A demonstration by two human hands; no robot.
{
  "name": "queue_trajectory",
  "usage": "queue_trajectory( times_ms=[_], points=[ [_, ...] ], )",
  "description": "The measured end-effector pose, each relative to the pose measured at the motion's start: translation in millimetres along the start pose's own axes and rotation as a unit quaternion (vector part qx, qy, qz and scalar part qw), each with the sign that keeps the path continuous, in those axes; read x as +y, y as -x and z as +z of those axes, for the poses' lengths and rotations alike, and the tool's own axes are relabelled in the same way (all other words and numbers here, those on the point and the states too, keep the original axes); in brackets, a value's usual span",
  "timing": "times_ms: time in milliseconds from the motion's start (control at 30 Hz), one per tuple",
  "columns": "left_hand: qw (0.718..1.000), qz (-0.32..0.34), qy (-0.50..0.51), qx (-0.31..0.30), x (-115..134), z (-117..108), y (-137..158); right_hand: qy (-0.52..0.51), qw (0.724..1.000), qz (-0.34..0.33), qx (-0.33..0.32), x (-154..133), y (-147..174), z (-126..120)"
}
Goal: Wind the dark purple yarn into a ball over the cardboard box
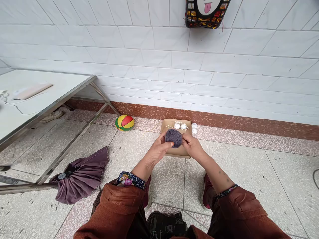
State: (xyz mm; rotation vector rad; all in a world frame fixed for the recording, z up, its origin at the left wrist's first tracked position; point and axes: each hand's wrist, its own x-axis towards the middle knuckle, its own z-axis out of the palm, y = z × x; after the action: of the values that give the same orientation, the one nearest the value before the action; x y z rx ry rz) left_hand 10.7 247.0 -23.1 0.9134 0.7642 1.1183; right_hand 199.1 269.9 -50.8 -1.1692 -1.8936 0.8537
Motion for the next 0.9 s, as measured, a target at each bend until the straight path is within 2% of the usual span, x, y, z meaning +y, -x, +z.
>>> queue_trajectory(
  times_ms=[100,200,300,533,633,800,900],
  points=[
    [0.996,0.006,-0.038,0.081,-5,-5,-6,0.012,0.998,-0.033,-0.056,-3,4,1],
    [0.982,0.015,-0.109,0.153,-8,-8,-10,-0.022,0.991,-0.055,-0.119,-11,7,0],
    [0.967,0.028,-0.192,0.167,-8,-7,-10,-0.073,0.987,-0.039,-0.14,-20,8,-5],
    [0.94,0.038,-0.331,0.078,-13,-5,-8,-0.227,0.971,0.06,-0.049,-26,5,-20],
    [0.934,0.032,-0.356,0.021,-14,-3,-4,-0.248,0.965,0.089,-0.002,-23,1,-21],
    [0.956,-0.035,-0.267,-0.114,-6,4,5,-0.213,0.972,0.084,0.045,-15,-2,-17],
    [0.974,-0.035,-0.173,-0.139,-2,7,7,-0.168,0.981,0.083,0.042,-9,-3,-13]
  ],
)
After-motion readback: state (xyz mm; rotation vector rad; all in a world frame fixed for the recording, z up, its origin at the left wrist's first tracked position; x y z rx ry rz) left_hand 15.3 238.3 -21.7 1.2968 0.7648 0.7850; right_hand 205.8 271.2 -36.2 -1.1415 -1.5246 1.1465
